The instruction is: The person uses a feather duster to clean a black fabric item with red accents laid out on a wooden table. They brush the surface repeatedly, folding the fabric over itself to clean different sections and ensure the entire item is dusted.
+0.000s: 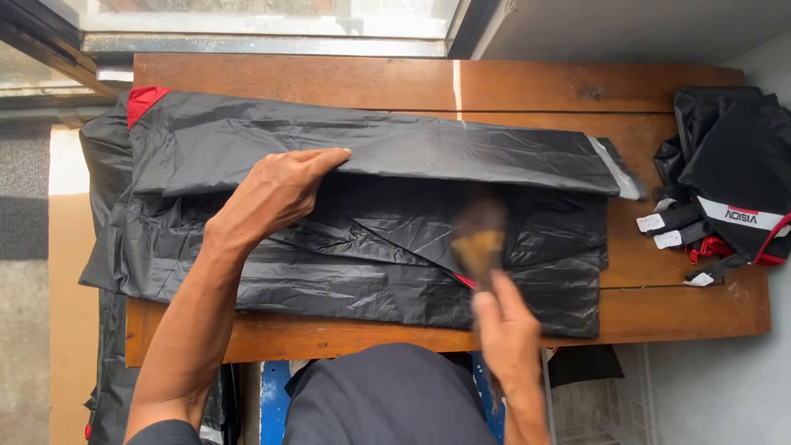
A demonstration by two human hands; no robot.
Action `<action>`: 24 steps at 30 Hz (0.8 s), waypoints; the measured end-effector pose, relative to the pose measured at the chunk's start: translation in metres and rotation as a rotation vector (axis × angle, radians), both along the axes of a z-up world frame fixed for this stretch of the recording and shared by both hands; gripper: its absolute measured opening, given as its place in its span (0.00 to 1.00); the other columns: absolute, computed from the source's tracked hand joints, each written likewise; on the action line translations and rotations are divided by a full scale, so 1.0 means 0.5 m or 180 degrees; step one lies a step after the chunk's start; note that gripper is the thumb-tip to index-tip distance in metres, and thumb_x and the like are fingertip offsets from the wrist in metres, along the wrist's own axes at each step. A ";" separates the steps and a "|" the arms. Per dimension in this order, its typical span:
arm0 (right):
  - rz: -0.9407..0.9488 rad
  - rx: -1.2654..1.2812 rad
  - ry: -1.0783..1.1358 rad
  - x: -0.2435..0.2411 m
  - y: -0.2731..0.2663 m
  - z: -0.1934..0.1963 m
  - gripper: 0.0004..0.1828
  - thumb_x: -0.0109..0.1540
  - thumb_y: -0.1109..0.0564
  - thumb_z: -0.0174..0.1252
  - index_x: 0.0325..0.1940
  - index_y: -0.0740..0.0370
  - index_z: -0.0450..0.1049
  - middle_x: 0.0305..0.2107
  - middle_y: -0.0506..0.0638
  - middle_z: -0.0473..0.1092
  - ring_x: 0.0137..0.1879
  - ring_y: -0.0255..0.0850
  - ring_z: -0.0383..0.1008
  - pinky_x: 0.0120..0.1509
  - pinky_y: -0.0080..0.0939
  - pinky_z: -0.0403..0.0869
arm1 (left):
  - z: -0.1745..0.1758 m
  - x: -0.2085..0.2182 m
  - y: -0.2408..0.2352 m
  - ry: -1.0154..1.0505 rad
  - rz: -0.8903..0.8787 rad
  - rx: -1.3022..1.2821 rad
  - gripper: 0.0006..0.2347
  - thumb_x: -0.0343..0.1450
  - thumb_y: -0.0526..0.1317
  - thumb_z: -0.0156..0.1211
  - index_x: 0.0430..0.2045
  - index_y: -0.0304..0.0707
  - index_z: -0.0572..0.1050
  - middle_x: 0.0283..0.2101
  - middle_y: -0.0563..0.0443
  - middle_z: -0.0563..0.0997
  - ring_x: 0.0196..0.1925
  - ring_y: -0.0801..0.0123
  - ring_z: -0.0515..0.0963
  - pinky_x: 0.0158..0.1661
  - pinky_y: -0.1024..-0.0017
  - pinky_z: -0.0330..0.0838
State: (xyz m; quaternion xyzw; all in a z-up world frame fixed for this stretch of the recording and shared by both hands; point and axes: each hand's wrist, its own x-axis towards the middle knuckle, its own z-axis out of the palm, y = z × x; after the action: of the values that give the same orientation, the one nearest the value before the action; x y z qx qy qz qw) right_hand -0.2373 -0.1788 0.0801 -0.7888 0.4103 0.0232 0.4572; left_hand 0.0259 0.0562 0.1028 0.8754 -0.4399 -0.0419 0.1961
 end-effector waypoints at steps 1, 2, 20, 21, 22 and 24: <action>0.0008 0.0011 0.0014 0.003 -0.003 -0.003 0.28 0.58 0.50 0.50 0.64 0.50 0.67 0.38 0.43 0.75 0.38 0.35 0.71 0.46 0.35 0.69 | -0.001 -0.003 0.002 0.0014 0.0008 0.0011 0.27 0.60 0.23 0.41 0.54 0.46 0.66 0.50 0.41 0.78 0.36 0.39 0.78 0.28 0.52 0.70; 0.0037 -0.0035 0.0134 0.007 -0.007 -0.006 0.27 0.58 0.50 0.49 0.63 0.51 0.67 0.48 0.44 0.70 0.52 0.34 0.66 0.58 0.33 0.62 | -0.002 -0.003 0.002 0.0019 -0.0027 0.0020 0.27 0.59 0.24 0.42 0.54 0.46 0.67 0.52 0.44 0.77 0.40 0.44 0.78 0.30 0.53 0.71; 0.0469 -0.1480 -0.1376 0.052 -0.005 0.023 0.23 0.63 0.54 0.48 0.62 0.65 0.65 0.47 0.57 0.70 0.50 0.48 0.71 0.55 0.44 0.69 | -0.089 0.024 -0.070 -0.0953 0.0149 -0.0031 0.27 0.71 0.53 0.51 0.61 0.36 0.61 0.62 0.40 0.66 0.69 0.45 0.54 0.63 0.40 0.39; 0.1147 -0.1346 -0.1491 0.058 0.007 0.015 0.23 0.62 0.57 0.50 0.61 0.66 0.65 0.55 0.58 0.67 0.60 0.47 0.70 0.65 0.40 0.68 | -0.107 0.040 -0.075 -0.1010 0.0171 -0.0043 0.26 0.71 0.49 0.54 0.61 0.35 0.61 0.57 0.42 0.71 0.67 0.43 0.58 0.63 0.38 0.37; 0.1132 -0.1349 -0.1486 0.058 0.000 0.014 0.23 0.62 0.57 0.50 0.61 0.66 0.65 0.55 0.58 0.67 0.60 0.47 0.70 0.65 0.40 0.68 | -0.107 0.045 -0.077 -0.1009 0.0155 -0.0046 0.26 0.71 0.49 0.54 0.61 0.35 0.61 0.57 0.42 0.71 0.67 0.43 0.58 0.63 0.38 0.37; 0.0894 -0.0715 -0.0080 0.052 -0.014 0.009 0.25 0.59 0.46 0.49 0.61 0.44 0.68 0.49 0.44 0.74 0.53 0.40 0.75 0.52 0.39 0.71 | -0.115 0.053 -0.083 -0.1134 0.0076 0.0034 0.22 0.67 0.50 0.60 0.51 0.38 0.70 0.45 0.44 0.74 0.63 0.45 0.66 0.61 0.35 0.42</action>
State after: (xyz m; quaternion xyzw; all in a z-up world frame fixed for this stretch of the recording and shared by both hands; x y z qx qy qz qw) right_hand -0.2111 -0.1857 0.0847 -0.8846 0.2904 0.0310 0.3636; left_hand 0.0523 0.0147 0.0453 0.8752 -0.4570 0.1138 0.1108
